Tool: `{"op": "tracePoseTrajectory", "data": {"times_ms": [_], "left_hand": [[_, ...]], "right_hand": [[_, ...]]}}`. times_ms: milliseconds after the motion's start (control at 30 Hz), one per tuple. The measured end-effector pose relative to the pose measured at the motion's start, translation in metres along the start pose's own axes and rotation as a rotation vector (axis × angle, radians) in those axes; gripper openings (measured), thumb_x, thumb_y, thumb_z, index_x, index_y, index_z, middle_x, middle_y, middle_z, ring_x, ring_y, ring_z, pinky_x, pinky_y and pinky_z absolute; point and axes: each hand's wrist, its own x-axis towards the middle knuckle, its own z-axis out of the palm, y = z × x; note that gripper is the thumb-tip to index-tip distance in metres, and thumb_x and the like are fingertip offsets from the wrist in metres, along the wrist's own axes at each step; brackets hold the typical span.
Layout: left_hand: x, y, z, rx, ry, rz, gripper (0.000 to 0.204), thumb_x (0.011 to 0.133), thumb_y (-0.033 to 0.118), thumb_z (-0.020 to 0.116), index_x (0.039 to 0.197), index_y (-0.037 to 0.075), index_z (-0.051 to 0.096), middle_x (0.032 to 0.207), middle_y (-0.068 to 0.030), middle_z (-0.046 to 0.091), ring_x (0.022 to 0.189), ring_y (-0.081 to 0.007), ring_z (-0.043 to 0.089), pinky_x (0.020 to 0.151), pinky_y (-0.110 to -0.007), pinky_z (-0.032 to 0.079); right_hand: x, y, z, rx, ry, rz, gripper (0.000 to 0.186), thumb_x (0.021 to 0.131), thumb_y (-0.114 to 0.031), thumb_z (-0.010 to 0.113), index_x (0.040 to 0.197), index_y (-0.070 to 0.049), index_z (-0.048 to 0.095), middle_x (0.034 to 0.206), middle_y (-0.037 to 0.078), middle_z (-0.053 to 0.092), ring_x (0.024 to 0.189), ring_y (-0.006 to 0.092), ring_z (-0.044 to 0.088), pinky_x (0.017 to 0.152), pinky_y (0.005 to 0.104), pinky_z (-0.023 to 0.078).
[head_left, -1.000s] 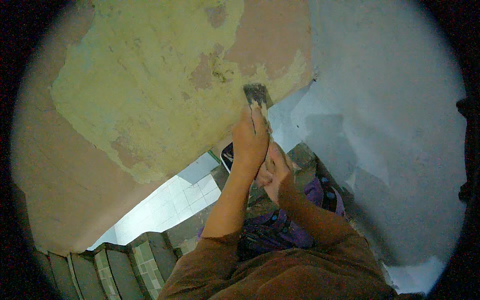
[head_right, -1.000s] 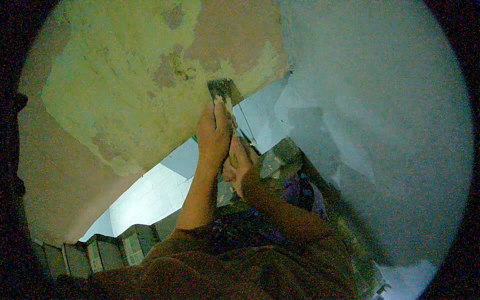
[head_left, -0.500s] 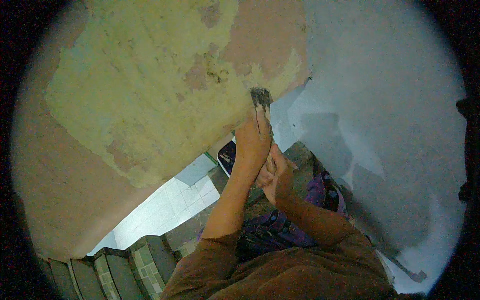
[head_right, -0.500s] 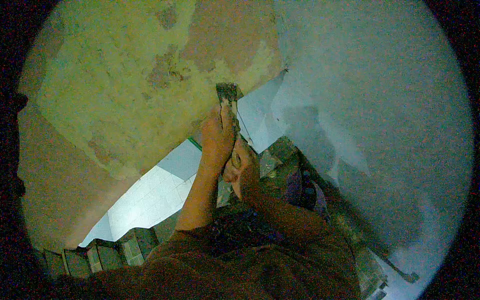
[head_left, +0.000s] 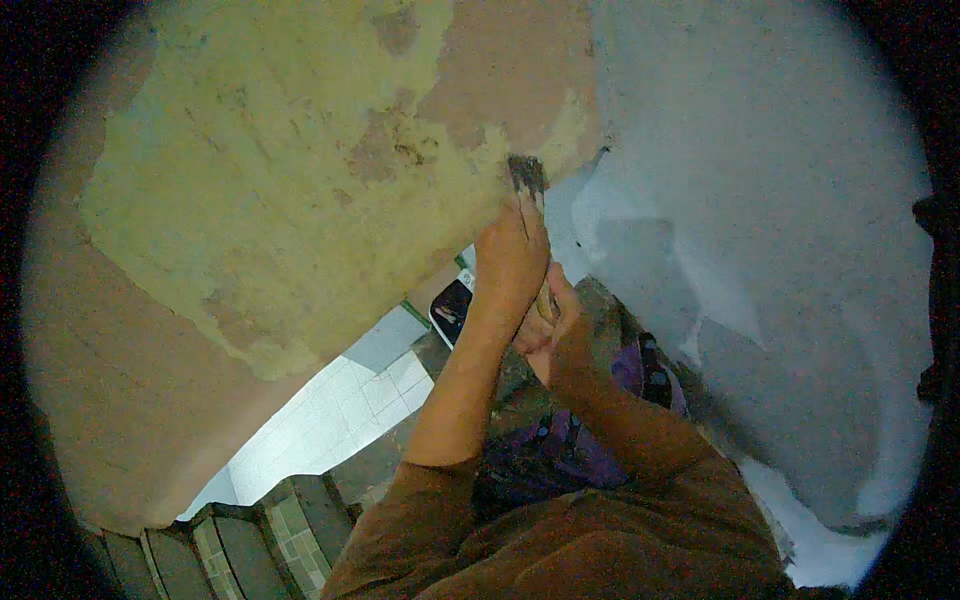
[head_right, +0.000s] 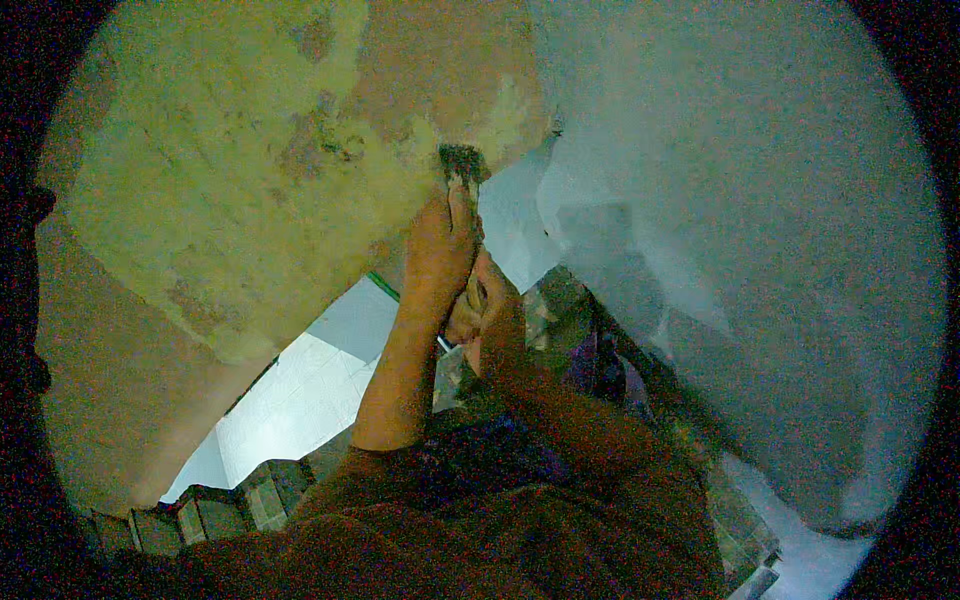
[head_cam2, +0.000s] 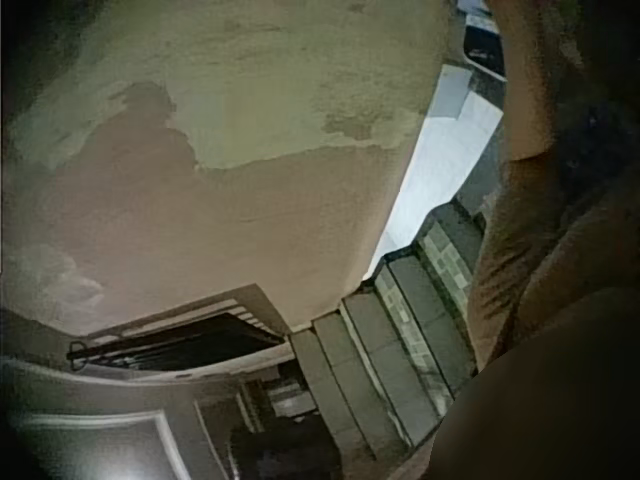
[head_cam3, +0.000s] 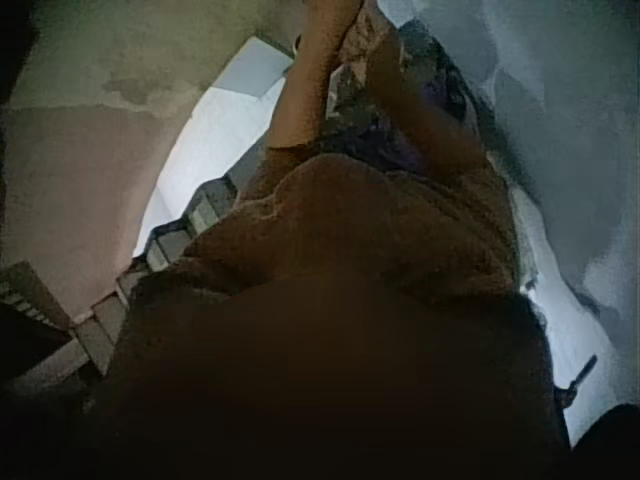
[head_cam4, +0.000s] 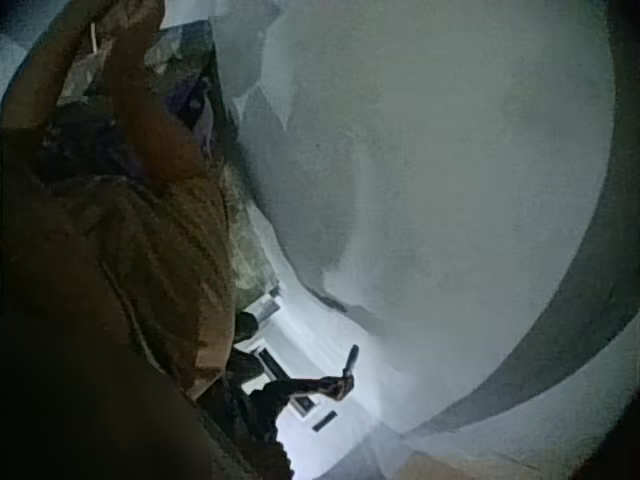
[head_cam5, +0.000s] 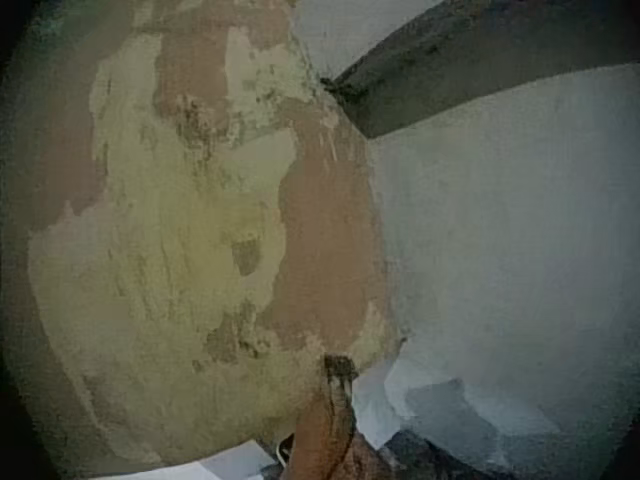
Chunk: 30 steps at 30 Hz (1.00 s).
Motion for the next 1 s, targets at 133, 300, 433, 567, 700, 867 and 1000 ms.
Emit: {"op": "tracePoseTrajectory", "data": {"times_ms": [133, 300, 433, 567, 700, 867, 1000], "left_hand": [[0.005, 0.001, 0.007, 0.068, 0.004, 0.063, 0.045, 0.099, 0.036, 0.037, 0.095, -0.004, 0.058, 0.086, -0.0291, 0.061, 0.078, -0.0473, 0.058, 0.071, -0.054, 0.044], [-0.010, 0.001, -0.003, -0.005, -0.005, -0.026, 0.047, 0.099, 0.037, 0.035, 0.096, -0.004, 0.058, 0.086, -0.0290, 0.061, 0.078, -0.0473, 0.056, 0.071, -0.054, 0.043], [0.000, 0.003, -0.004, -0.007, -0.007, 0.001, 0.046, 0.099, 0.036, 0.035, 0.096, -0.004, 0.058, 0.087, -0.0303, 0.060, 0.079, -0.0479, 0.056, 0.072, -0.054, 0.043], [0.012, 0.003, 0.004, 0.014, -0.014, 0.033, 0.047, 0.099, 0.037, 0.034, 0.096, -0.004, 0.058, 0.088, -0.0303, 0.061, 0.080, -0.0476, 0.057, 0.072, -0.054, 0.043], [0.000, -0.004, 0.000, 0.031, 0.013, 0.020, 0.030, 0.097, 0.023, 0.042, 0.089, -0.003, 0.055, 0.078, -0.0304, 0.060, 0.074, -0.0477, 0.058, 0.066, -0.055, 0.044], [0.002, -0.002, -0.002, -0.061, -0.029, -0.023, 0.039, 0.098, 0.032, 0.038, 0.096, -0.003, 0.056, 0.082, -0.0286, 0.061, 0.076, -0.0470, 0.058, 0.070, -0.054, 0.044], [0.015, 0.004, 0.010, 0.108, 0.036, 0.153, 0.041, 0.099, 0.034, 0.037, 0.099, -0.002, 0.056, 0.083, -0.0269, 0.061, 0.077, -0.0453, 0.058, 0.071, -0.052, 0.044]], "right_hand": [[0.002, -0.003, -0.006, 0.057, 0.071, 0.028, 0.029, 0.099, -0.046, 0.040, 0.099, -0.018, 0.051, 0.047, -0.004, 0.034, 0.036, 0.0094, 0.030, 0.036, 0.0257, 0.024], [-0.006, 0.008, -0.004, 0.039, 0.099, 0.076, 0.031, 0.098, -0.046, 0.041, 0.090, -0.017, 0.050, 0.047, -0.004, 0.034, 0.036, 0.0095, 0.030, 0.037, 0.0256, 0.025], [0.005, 0.005, -0.005, 0.031, 0.083, 0.054, 0.032, 0.098, -0.047, 0.041, 0.088, -0.017, 0.049, 0.047, -0.004, 0.033, 0.036, 0.0097, 0.029, 0.037, 0.0258, 0.025], [0.013, -0.002, -0.009, 0.014, 0.029, 0.005, 0.033, 0.098, -0.046, 0.041, 0.088, -0.015, 0.048, 0.049, -0.003, 0.034, 0.037, 0.0103, 0.029, 0.037, 0.0269, 0.025], [0.002, 0.010, -0.007, 0.008, 0.087, 0.017, 0.028, 0.098, -0.043, 0.041, 0.091, -0.017, 0.047, 0.049, -0.004, 0.034, 0.037, 0.0096, 0.029, 0.038, 0.0268, 0.026], [0.007, 0.010, -0.006, 0.031, 0.130, 0.034, 0.033, 0.098, -0.046, 0.042, 0.080, -0.017, 0.046, 0.047, -0.003, 0.031, 0.036, 0.0109, 0.028, 0.037, 0.0280, 0.023], [0.017, -0.007, -0.010, -0.044, 0.076, -0.025, 0.039, 0.098, -0.048, 0.041, 0.073, -0.018, 0.044, 0.045, -0.004, 0.031, 0.035, 0.0105, 0.028, 0.036, 0.0288, 0.023]]}}
